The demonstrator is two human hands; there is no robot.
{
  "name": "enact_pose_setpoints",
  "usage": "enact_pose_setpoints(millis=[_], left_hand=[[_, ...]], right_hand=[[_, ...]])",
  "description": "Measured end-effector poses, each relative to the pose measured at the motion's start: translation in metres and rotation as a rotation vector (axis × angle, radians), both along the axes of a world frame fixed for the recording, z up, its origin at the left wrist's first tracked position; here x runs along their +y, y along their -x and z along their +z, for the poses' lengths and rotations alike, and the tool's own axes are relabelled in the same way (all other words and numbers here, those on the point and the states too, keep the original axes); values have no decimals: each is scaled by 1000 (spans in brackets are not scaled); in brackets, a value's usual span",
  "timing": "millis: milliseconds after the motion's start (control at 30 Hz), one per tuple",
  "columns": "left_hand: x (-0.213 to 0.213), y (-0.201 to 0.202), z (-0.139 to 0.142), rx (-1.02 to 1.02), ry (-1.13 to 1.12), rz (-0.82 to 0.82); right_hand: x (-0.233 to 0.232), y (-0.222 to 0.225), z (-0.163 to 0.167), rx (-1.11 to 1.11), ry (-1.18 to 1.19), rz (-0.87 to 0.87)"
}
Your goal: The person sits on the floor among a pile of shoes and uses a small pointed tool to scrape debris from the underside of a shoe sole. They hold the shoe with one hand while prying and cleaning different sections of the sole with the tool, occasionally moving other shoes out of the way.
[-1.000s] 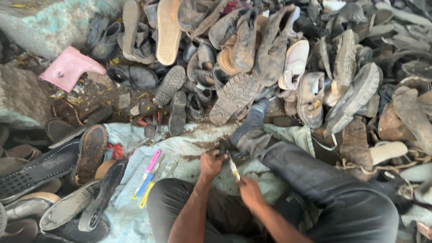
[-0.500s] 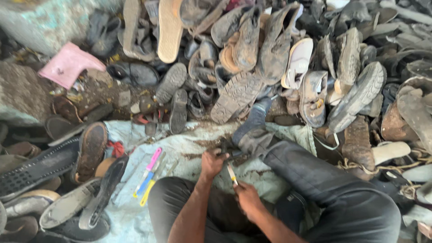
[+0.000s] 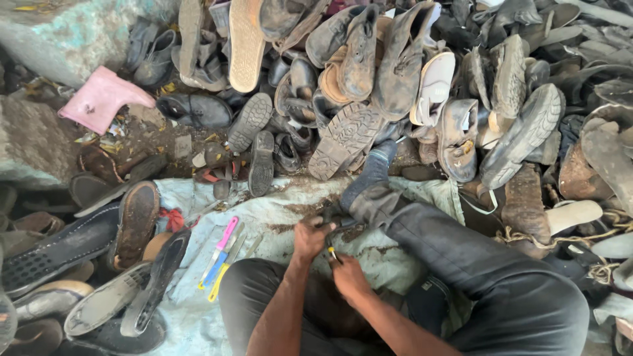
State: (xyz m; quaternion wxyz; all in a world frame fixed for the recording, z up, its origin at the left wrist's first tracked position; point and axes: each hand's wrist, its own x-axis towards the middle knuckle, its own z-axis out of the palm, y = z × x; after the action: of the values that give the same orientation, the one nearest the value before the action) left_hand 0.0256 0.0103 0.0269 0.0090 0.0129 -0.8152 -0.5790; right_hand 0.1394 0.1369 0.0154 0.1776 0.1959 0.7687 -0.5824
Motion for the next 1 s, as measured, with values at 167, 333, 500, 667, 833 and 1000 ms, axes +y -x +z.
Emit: enact_pose_setpoints(millis=[167,333,500,667,833,1000], left_hand=[[-1,4,7,-75,-157,56],[-4,3,3,36,70,-52],[-8,-15,-6,322,1105,-312],[17,-21,-5,327,996,-225],[52,-28,-3,191,958,-172],[62,-42,-3,208,821,-166]], right_hand=[[-12,-16,-2,473,-174,125],[-8,-15,16,158,-79,132],[-4,-8,29,-80,27,49],[4,-14,2,-51,143,-72],[56,-15,-6,516,-396,194],[119,-24,26,82,-480,471]])
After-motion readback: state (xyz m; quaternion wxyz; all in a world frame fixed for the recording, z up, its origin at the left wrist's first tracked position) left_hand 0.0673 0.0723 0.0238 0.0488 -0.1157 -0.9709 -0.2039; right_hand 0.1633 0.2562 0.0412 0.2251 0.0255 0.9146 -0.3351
